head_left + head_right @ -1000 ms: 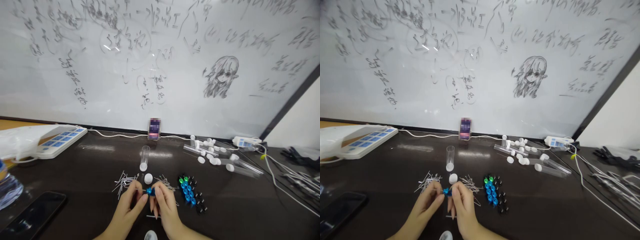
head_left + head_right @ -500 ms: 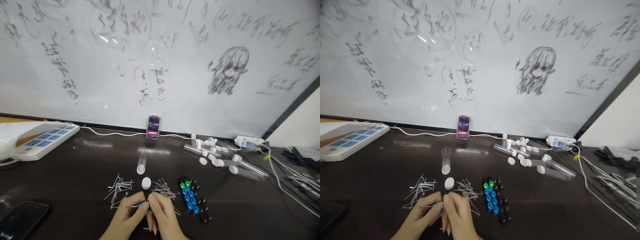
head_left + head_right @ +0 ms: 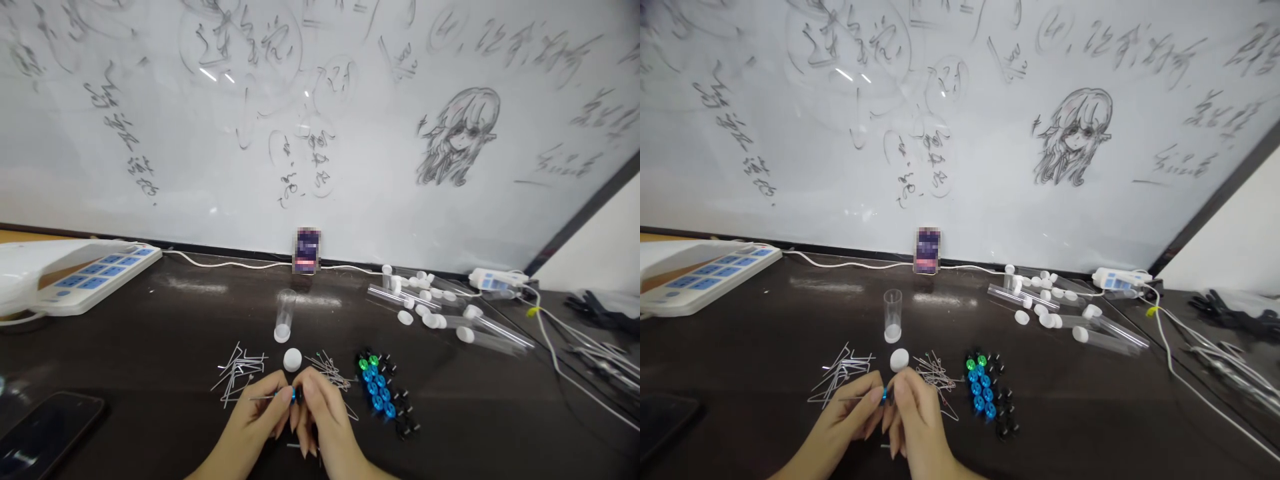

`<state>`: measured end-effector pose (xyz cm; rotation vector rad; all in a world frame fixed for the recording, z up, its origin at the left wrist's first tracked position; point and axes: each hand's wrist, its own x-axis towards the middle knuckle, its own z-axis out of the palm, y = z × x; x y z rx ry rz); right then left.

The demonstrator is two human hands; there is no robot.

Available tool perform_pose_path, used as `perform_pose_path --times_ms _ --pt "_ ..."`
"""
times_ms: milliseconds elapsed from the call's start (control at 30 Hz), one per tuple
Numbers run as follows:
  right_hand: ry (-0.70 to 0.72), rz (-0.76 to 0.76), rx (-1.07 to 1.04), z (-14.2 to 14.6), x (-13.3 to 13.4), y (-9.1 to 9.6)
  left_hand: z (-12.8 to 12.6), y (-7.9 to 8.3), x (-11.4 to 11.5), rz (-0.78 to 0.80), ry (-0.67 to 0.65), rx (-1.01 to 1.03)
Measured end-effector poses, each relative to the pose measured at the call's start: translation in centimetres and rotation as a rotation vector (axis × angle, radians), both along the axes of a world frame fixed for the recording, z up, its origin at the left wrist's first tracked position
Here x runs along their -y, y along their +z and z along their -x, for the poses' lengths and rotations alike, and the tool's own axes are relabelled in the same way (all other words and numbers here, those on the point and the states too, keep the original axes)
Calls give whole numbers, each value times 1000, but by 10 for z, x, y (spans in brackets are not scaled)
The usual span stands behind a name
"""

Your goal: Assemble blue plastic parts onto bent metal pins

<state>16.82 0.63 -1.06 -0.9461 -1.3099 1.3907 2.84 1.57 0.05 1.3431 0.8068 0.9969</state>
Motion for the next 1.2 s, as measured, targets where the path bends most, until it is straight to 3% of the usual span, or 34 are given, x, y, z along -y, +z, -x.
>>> perform_pose_path --times_ms 633,933,1033,1200 --pt "-23 -5 54 1 2 -1 1 0 -1 73 -31 55" --pt "24 -93 51 -2 2 1 2 1 0 77 -15 66" --pt "58 -70 10 -2 2 -2 2 0 0 46 -23 62" --pt "-5 -14 43 1 2 -4 2 -2 -1 32 -14 45"
